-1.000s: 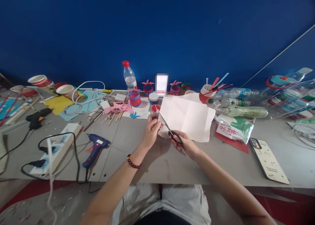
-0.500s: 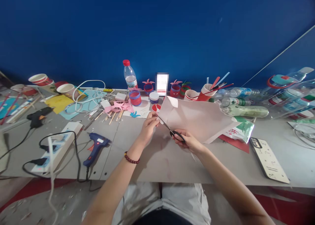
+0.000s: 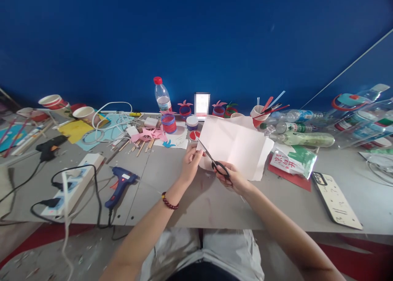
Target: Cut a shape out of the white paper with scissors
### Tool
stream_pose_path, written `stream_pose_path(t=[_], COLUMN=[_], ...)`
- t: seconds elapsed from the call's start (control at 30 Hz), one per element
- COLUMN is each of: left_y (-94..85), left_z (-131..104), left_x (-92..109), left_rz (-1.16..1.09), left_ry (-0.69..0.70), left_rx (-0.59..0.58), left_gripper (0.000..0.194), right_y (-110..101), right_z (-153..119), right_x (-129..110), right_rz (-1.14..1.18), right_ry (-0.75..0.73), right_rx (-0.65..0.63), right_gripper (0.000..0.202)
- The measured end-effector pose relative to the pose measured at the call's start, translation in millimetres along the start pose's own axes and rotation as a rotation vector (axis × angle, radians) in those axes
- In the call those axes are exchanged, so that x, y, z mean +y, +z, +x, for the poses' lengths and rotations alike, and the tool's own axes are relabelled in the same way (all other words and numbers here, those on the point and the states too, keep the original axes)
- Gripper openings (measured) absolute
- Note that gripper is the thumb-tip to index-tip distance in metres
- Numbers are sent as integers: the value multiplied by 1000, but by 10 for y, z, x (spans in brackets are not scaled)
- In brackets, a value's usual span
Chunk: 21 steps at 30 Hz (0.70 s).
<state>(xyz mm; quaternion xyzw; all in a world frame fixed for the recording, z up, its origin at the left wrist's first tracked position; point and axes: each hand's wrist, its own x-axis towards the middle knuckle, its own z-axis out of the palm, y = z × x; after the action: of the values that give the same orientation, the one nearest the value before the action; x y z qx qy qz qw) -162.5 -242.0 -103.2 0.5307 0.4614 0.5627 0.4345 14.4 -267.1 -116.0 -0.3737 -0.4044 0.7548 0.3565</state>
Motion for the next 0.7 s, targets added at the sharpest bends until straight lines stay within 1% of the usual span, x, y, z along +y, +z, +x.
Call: stream_pose_path(t=[0.17,0.3,0.4,0.57,0.63,0.7], left_y=[52,39,18,3,3,4], left_z=[-31,-22,-8,2,6,11], left_x=[-38,-74,-77,-46,-29,-11], left_rz=[-15,-32,-35,-27,-31,-33], left_ry=[-48,-39,-31,-6,3,5], left_rx=[35,39,29,-16,-20,-22], left_gripper=[30,28,28,25,24,24], right_y=[59,70,85,146,151,135], right_z=[7,14,20,4,-8,-17], right_x=[31,67,72,-35,-83,-115], right_rz=[23,14,-12,-62,-80,-90], right_ry=[8,20,21,19,20,15], right_rx=[9,22,60,143,148,125], right_gripper=[44,44,45,50,50,50])
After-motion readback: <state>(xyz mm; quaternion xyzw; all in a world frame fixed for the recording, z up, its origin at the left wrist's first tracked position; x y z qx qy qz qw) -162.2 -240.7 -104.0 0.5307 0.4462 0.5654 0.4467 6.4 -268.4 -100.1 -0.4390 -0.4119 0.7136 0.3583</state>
